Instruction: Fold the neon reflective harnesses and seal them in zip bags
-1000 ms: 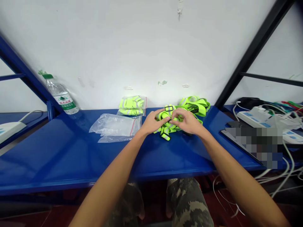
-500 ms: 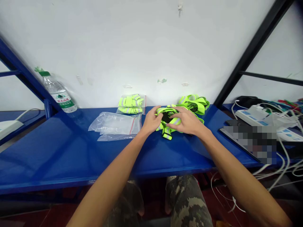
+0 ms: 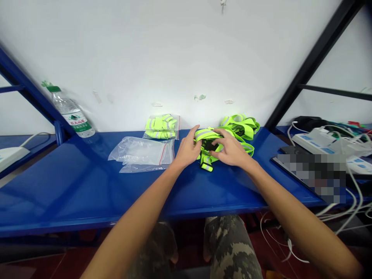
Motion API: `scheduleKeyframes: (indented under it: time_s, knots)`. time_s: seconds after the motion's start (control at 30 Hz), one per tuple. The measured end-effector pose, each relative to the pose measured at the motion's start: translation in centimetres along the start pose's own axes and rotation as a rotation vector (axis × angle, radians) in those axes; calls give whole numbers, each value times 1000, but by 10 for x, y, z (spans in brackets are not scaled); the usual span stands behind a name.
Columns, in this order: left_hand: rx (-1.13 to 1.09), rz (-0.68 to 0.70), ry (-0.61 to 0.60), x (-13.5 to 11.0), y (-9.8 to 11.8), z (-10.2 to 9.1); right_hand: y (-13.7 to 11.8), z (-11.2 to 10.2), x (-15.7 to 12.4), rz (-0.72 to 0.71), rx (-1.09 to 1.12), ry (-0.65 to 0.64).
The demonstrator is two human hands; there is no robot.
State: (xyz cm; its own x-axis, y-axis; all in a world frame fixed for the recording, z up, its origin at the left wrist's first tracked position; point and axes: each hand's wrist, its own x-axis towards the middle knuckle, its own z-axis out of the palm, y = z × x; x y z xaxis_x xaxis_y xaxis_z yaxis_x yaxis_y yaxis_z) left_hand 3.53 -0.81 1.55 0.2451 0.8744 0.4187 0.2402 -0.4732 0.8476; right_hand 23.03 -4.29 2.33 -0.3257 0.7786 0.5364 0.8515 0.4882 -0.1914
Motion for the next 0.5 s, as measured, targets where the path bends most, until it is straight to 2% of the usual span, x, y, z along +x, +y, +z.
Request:
scheduleKeyframes:
  time_s: [0.1,0.13,0.17,0.23,0.27,0.33,0.4,0.43,0.5]
  knots:
    - [112,-5,173,4,-6,-4,1,-11,-4,-6,-162,-44]
    - [153,-7,191,5,-9,-3,0,-14,-5,3,-195,-42]
    - [191,-6,164,6,-12,-1,-3,-15,-7,12,-205,-35]
    - [273,21,30,6,-16,5,-10,-11,-10,18,-179,-31]
    - [326,48,-33,6,-16,8,-14,-6,-11,8,-162,-54]
    - [444,96,-83,4,-10,7,-17,6,-11,-3,-167,-140]
    - [543,117,-49,1,3,-7,-10,14,-7,40,-226,-241]
    - [577,118,-42,0,11,-21,-4,15,-4,92,-251,-273]
    - [679,190,94,-4,22,-56,7,9,9,217,-234,-314]
